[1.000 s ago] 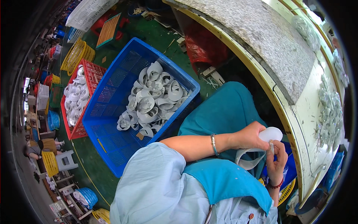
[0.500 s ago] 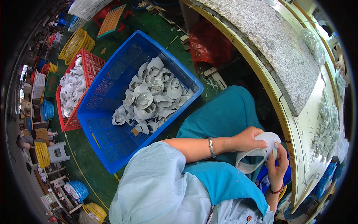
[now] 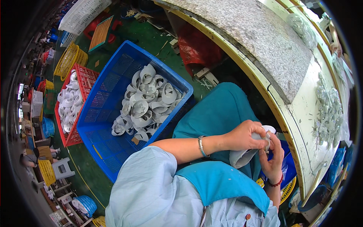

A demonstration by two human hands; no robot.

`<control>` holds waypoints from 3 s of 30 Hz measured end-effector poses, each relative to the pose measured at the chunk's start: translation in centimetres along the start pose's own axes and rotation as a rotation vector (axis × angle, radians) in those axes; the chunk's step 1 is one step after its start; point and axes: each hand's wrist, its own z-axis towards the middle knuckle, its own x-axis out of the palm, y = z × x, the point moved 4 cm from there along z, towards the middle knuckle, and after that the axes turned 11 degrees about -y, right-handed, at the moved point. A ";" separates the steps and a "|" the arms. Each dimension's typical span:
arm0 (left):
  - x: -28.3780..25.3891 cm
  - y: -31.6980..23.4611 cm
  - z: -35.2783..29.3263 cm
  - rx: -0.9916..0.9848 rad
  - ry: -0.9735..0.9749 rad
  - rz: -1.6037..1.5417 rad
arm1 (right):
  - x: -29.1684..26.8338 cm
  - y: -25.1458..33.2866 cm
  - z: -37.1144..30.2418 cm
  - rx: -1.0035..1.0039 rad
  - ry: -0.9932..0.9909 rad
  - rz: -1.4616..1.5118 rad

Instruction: Assembling and hammering shoe upper components at a factory workstation.

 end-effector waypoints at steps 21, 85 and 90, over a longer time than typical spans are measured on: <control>1.0 0.1 0.4 -0.182 0.365 0.000 | -3.5 0.6 0.7 -0.257 -0.131 -0.388; -0.3 -0.7 0.5 -0.626 0.026 -0.031 | -0.2 -4.2 -2.6 0.550 -0.027 0.454; -0.8 0.0 0.4 -0.603 0.027 -0.034 | -0.1 -3.6 -2.4 0.501 -0.051 0.368</control>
